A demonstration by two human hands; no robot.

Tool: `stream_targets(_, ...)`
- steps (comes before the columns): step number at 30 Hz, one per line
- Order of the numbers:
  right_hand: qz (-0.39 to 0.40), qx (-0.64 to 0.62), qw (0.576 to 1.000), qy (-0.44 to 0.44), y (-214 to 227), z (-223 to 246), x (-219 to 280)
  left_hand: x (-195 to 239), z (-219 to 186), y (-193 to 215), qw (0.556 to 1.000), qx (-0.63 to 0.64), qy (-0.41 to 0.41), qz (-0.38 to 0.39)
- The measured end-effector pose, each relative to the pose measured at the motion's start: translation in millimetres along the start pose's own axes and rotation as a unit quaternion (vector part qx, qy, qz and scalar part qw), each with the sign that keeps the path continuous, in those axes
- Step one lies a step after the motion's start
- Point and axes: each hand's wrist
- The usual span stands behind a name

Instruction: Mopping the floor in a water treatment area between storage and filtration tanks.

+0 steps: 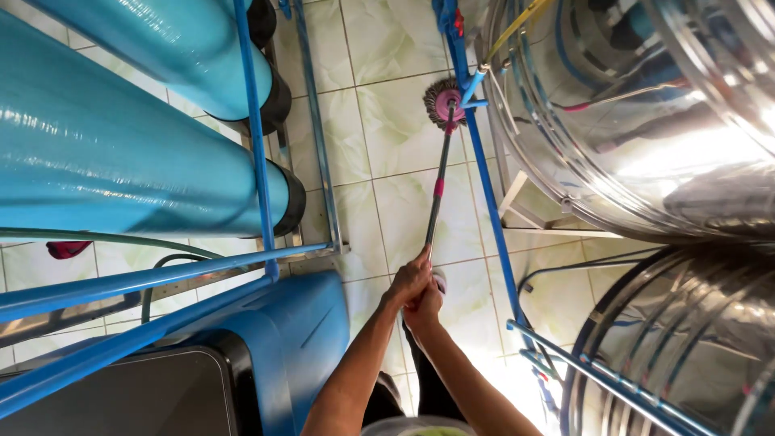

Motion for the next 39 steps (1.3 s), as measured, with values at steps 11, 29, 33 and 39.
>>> stream_targets(11, -0.028, -0.033, 0.999, 0.015, 28.0, -41.2, -92.6, -82.2, 93.9, -40.7, 0.992, -0.088, -0.077, -0.048)
stream_targets(29, -0.021, 0.016, 0.996, 0.084, 110.8, -101.2, -210.7, -122.4, 164.4, -53.2, 0.999, 0.050, 0.012, -0.013)
stream_targets(33, -0.008, 0.033, 0.990, 0.134, 169.9, -135.8, -259.1, -137.8, 193.6, -70.6, 0.998, 0.036, 0.049, 0.018)
stream_targets(39, -0.027, 0.143, 0.979, 0.143, 221.0, -169.4, -262.9, -127.4, 269.6, -114.7, 0.995, 0.096, 0.003, 0.006)
Point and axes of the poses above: each hand's wrist, its own x-axis away from the middle knuckle, its own y-axis out of the back of the hand, z = x × y, and after that the axes turned 6 degrees about -x, right-handed
